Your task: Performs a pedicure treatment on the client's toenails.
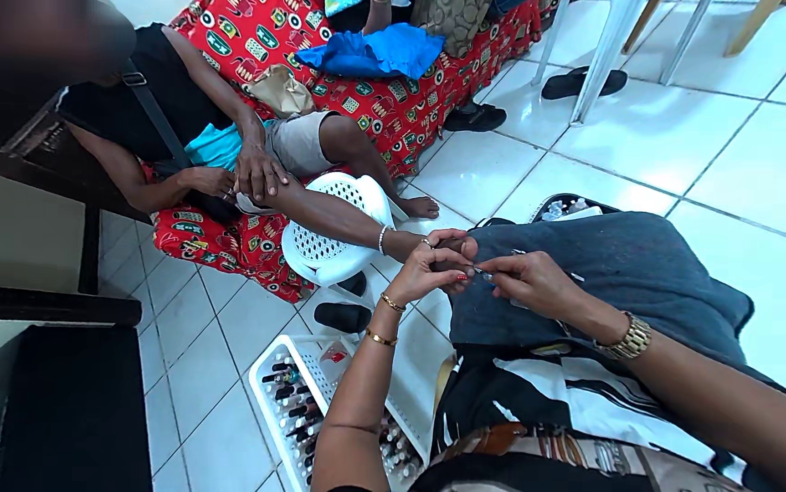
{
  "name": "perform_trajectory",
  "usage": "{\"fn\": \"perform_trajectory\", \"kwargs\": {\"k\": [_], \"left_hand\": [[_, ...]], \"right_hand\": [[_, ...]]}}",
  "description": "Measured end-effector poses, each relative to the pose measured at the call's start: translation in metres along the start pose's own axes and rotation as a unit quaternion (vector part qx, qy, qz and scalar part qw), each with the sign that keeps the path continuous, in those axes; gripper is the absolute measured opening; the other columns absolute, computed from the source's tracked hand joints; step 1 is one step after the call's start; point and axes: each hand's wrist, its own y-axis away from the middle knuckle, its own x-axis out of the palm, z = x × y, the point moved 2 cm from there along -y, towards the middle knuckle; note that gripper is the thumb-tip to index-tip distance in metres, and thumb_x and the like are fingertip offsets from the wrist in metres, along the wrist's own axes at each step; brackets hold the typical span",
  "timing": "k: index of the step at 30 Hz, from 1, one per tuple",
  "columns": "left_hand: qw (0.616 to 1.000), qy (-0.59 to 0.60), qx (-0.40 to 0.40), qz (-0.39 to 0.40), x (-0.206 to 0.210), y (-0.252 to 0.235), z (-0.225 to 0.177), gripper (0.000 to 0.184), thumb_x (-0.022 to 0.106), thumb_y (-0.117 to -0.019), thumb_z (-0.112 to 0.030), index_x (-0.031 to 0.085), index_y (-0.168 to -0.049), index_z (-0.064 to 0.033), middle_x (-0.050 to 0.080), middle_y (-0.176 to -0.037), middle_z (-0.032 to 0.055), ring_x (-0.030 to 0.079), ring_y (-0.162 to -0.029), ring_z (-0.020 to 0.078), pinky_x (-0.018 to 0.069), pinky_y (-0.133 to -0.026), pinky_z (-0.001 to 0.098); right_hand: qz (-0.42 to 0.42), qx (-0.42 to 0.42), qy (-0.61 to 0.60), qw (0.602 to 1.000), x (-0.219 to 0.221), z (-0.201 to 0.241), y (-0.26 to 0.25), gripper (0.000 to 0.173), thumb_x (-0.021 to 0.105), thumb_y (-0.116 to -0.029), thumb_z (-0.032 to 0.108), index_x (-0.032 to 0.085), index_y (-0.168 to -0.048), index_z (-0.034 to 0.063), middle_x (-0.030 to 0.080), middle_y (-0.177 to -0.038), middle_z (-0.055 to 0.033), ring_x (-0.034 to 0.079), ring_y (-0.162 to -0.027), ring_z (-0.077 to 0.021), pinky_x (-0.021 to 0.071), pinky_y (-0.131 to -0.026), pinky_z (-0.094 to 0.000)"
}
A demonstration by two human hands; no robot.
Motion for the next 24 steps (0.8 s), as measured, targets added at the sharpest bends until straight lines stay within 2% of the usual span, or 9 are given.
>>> {"fn": "perform_trajectory", "kwargs": {"k": [5,13,17,21,24], "left_hand": [[1.0,-0.012,0.007,0.006,0.0,-0.001,0.001,0.009,0.076,-0.0833,-0.003,0.078,-0.092,-0.0028,0.052,-0.146,0.0145,0.051,-0.132,0.0175,0.0453,-0.109,0.0346],[1.0,-0.019,0.014,0.005,0.0,-0.001,0.002,0.009,0.077,-0.0831,-0.005,0.077,-0.092,-0.003,0.052,-0.146,0.0145,0.047,-0.136,0.0185,0.0421,-0.112,0.0354],[1.0,-0.019,0.013,0.004,0.0,-0.002,0.002,0.009,0.077,-0.0825,-0.005,0.077,-0.091,-0.0036,0.052,-0.146,0.014,0.049,-0.134,0.0183,0.0434,-0.11,0.0355],[0.999,-0.028,0.021,0.0,0.001,-0.001,0.001,0.009,0.077,-0.0822,-0.005,0.078,-0.092,-0.0038,0.053,-0.145,0.0139,0.048,-0.134,0.0185,0.0415,-0.112,0.0361],[1.0,-0.022,0.016,0.001,0.001,-0.001,0.002,0.009,0.076,-0.0827,-0.005,0.077,-0.091,-0.0039,0.053,-0.145,0.0135,0.049,-0.133,0.0181,0.044,-0.11,0.0355]], "right_hand": [[0.01,-0.014,0.061,0.998,-0.002,0.005,-0.004,0.025,0.054,-0.1007,0.009,0.077,-0.108,0.0023,0.072,-0.079,-0.0109,0.069,-0.07,-0.0204,0.0572,-0.071,-0.0424],[-0.013,-0.076,0.155,0.985,0.002,0.015,-0.004,0.023,0.056,-0.0961,0.005,0.078,-0.102,-0.0001,0.072,-0.079,-0.0165,0.071,-0.074,-0.0328,0.0547,-0.07,-0.0533],[-0.063,-0.112,0.176,0.976,0.01,0.012,-0.001,0.023,0.056,-0.0931,0.005,0.078,-0.098,-0.0006,0.072,-0.078,-0.0172,0.071,-0.073,-0.0348,0.0541,-0.067,-0.0536],[-0.083,-0.137,0.184,0.97,0.015,0.009,0.0,0.023,0.055,-0.0922,0.004,0.077,-0.096,-0.0016,0.071,-0.077,-0.017,0.071,-0.071,-0.034,0.0546,-0.063,-0.0514],[-0.084,-0.141,0.162,0.973,0.016,0.006,0.0,0.023,0.054,-0.0921,0.004,0.076,-0.096,-0.0022,0.07,-0.074,-0.0163,0.069,-0.067,-0.0314,0.0545,-0.063,-0.0489]]}}
